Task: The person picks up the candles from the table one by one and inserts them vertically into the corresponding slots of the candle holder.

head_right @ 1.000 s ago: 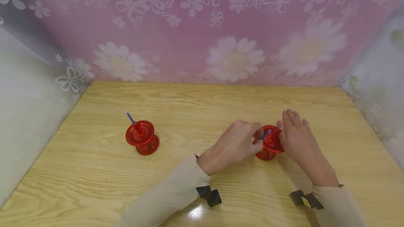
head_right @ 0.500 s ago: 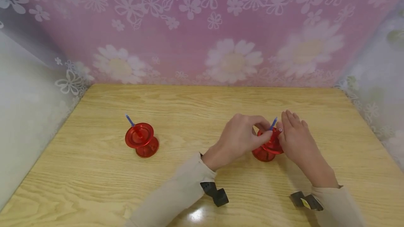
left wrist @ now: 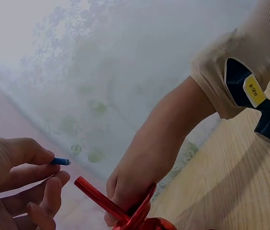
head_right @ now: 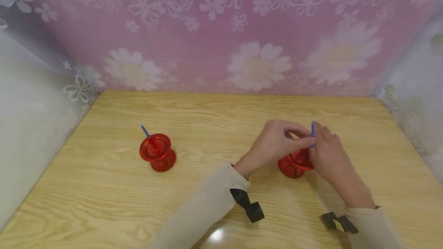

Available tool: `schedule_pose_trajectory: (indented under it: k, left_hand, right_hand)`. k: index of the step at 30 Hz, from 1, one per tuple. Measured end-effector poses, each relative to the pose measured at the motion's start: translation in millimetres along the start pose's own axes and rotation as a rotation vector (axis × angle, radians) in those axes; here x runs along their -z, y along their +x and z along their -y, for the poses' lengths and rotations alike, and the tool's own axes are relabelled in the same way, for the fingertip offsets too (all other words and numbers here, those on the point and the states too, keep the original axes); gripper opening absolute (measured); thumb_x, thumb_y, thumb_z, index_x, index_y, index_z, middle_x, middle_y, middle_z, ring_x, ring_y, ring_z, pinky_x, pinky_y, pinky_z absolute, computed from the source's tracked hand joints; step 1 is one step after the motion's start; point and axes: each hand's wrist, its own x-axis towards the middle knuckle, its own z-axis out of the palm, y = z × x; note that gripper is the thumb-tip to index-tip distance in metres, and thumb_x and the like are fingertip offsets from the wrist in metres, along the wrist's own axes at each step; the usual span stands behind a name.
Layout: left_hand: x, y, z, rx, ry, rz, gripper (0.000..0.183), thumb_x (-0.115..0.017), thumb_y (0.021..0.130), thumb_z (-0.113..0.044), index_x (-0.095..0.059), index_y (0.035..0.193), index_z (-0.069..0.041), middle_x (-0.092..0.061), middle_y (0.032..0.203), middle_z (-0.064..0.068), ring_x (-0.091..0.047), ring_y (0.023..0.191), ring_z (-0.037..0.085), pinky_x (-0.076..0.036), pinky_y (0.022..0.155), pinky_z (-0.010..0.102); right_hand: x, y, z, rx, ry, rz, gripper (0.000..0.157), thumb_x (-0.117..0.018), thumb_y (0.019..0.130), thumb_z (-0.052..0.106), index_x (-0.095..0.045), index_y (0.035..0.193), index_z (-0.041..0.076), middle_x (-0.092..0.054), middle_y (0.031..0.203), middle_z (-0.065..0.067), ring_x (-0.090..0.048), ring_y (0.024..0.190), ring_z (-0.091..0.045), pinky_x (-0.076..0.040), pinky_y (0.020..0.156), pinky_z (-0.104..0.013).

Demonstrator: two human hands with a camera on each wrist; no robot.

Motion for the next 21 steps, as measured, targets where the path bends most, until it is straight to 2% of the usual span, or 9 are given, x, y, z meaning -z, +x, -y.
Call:
schedule_pose_trajectory:
  k: [3,6,12,17,21]
  left_hand:
    - [-2.8,4.1,1.1,-0.006,-0.006,0.002,0.017,-0.069,0.089,-0.032,-0.077,0.102,-0.025,-0.070,0.086,-0.020,-0.056,0.057,-0.012,-0.046,0.055,0.009]
    - [-5.9,6.8,3.5,-0.013,0.007,-0.004,0.018,-0.069,0.089,-0.032,-0.077,0.103,-0.025,-0.070,0.088,-0.020,-0.054,0.058,-0.013,-0.045,0.057,0.008]
    - [-8.5,8.1,7.3,-0.018,0.018,-0.017,0.017,-0.070,0.089,-0.030,-0.077,0.103,-0.024,-0.070,0.088,-0.022,-0.054,0.058,-0.012,-0.045,0.057,0.007]
    - [-7.8,7.6,8.2,-0.045,0.028,-0.034,0.018,-0.069,0.090,-0.030,-0.077,0.105,-0.022,-0.071,0.094,-0.017,-0.054,0.059,-0.014,-0.044,0.058,0.006]
    - [-7.8,6.6,8.0,-0.096,0.090,-0.052,0.017,-0.069,0.091,-0.030,-0.077,0.104,-0.022,-0.072,0.098,-0.015,-0.053,0.061,-0.015,-0.043,0.059,0.004]
  right_hand:
    - [-0.7,-2.6,-2.1,0.023,-0.006,-0.021,0.039,-0.041,0.094,-0.009,-0.039,0.130,-0.022,-0.036,0.128,-0.049,-0.034,0.121,-0.061,-0.031,0.085,-0.072]
    - [-0.5,-3.7,-2.8,0.030,-0.008,-0.032,0.038,-0.040,0.095,-0.008,-0.040,0.130,-0.022,-0.037,0.127,-0.049,-0.035,0.120,-0.061,-0.032,0.084,-0.071]
    - [-0.4,-1.8,-3.0,-0.045,0.063,0.022,0.044,-0.033,0.100,0.000,-0.030,0.138,-0.023,-0.032,0.132,-0.049,-0.032,0.121,-0.063,-0.027,0.090,-0.073]
    - [-0.6,-2.3,-3.1,-0.070,0.091,0.024,0.044,-0.033,0.100,0.001,-0.031,0.139,-0.020,-0.032,0.134,-0.048,-0.032,0.121,-0.064,-0.026,0.091,-0.074]
    - [-0.8,-2.6,-2.9,-0.062,0.100,0.008,0.043,-0.034,0.101,0.001,-0.032,0.138,-0.021,-0.032,0.134,-0.048,-0.033,0.121,-0.063,-0.028,0.093,-0.073]
